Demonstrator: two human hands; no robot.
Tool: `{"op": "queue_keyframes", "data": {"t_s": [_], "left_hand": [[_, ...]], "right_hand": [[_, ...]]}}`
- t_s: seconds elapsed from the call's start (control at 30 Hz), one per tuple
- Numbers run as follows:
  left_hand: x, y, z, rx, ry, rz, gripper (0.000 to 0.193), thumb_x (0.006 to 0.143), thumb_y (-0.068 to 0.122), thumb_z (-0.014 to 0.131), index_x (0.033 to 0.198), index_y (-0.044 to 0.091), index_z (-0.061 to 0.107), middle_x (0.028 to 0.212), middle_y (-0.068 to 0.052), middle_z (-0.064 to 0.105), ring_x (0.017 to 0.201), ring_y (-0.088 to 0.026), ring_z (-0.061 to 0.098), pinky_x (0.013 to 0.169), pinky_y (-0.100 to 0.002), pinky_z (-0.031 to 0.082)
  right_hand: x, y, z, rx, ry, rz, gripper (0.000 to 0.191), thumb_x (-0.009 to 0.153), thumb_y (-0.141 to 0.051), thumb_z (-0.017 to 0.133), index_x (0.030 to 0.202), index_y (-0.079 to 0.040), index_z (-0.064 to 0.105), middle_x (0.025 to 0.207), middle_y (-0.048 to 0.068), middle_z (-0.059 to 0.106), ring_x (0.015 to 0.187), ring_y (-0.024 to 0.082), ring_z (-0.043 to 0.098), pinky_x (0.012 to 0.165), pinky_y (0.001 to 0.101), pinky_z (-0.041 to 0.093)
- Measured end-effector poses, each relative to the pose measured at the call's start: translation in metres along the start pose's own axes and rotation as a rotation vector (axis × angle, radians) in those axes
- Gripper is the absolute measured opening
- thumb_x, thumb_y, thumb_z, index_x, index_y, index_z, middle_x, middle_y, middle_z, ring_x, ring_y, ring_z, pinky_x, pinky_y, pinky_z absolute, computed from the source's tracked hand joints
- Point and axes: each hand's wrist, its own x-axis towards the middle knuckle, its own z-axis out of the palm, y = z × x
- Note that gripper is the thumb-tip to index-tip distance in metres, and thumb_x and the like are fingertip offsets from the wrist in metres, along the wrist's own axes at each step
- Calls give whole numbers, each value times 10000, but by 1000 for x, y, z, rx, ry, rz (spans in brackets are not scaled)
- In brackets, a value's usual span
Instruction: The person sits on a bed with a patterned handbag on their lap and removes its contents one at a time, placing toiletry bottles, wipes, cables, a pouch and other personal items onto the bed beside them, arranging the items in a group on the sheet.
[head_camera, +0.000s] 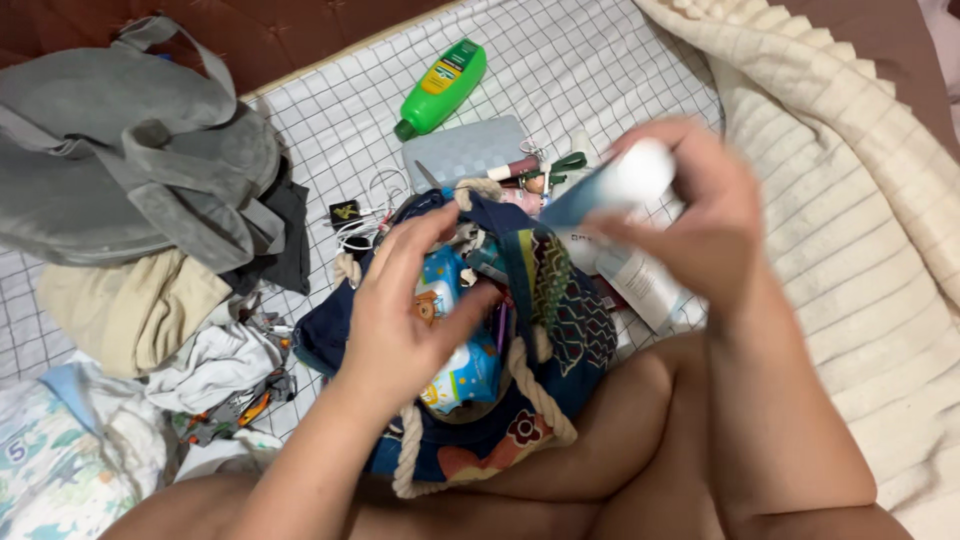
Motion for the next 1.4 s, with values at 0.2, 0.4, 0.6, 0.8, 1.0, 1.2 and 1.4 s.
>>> {"op": "queue_keyframes", "data": {"t_s": [0.2, 0.4, 0.6, 0.8, 1.0, 1.2, 1.4], "left_hand": [[-3, 7, 1, 40, -170, -113, 641, 873, 176, 785, 1424, 48, 484, 1120, -213, 732, 1066, -368, 738, 864, -401, 594], [12, -8, -8, 308, -359, -714, 567, 803, 384, 767, 1265, 113, 582, 841, -218, 735, 828, -384, 736, 745, -468, 559], [8, -13, -7, 270, -799, -661, 611, 633, 371, 867, 1211, 223, 736, 994, -117, 751, 966, -321, 722, 836, -430, 552], [-3, -20, 15, -38, -523, -288, 617, 732, 18, 688, 1341, 104, 644, 1216, -163, 674, 1106, -382, 651, 913, -422, 517], [-6, -31, 14, 106, -473, -268, 430, 808, 23, 675, 1237, 53, 686, 1207, -167, 661, 1129, -391, 624, 948, -425, 495], [2, -33, 9, 58, -394, -216, 283, 859, 87, 689, 1137, 30, 701, 1182, -141, 690, 1108, -351, 663, 922, -394, 527], [3, -27, -1, 66, -335, -176, 281, 871, 89, 690, 1145, 26, 706, 1185, -149, 692, 1096, -344, 673, 908, -389, 532]], "right_hand": [[-3, -35, 66, -126, -279, -221, 681, 830, -240, 910, 1411, -109, 580, 1286, 110, 693, 1171, 291, 695, 1011, 371, 547], [4, -17, 71, -730, -256, -190, 956, 606, -376, 897, 1442, -118, 510, 1352, 293, 584, 1163, 443, 592, 954, 475, 484], [4, -8, 52, -470, -339, 106, 771, 759, 12, 687, 1495, -120, 500, 1335, 160, 636, 1237, 337, 638, 1040, 408, 517], [6, 25, -1, 95, -398, 250, 653, 800, -3, 705, 1425, -83, 534, 1304, 94, 612, 1113, 231, 628, 945, 373, 532], [-5, 148, -36, -734, -463, 864, 728, 737, -312, 874, 1360, -50, 604, 1199, 171, 707, 1068, 299, 684, 965, 402, 503], [-22, 235, -9, -772, -839, 1007, 800, 601, -286, 948, 1310, -55, 660, 1259, 173, 718, 1188, 312, 671, 1022, 397, 525], [-1, 158, -22, -730, -502, 928, 428, 744, -82, 733, 1169, -121, 709, 937, 150, 766, 876, 290, 733, 818, 438, 594]]}}
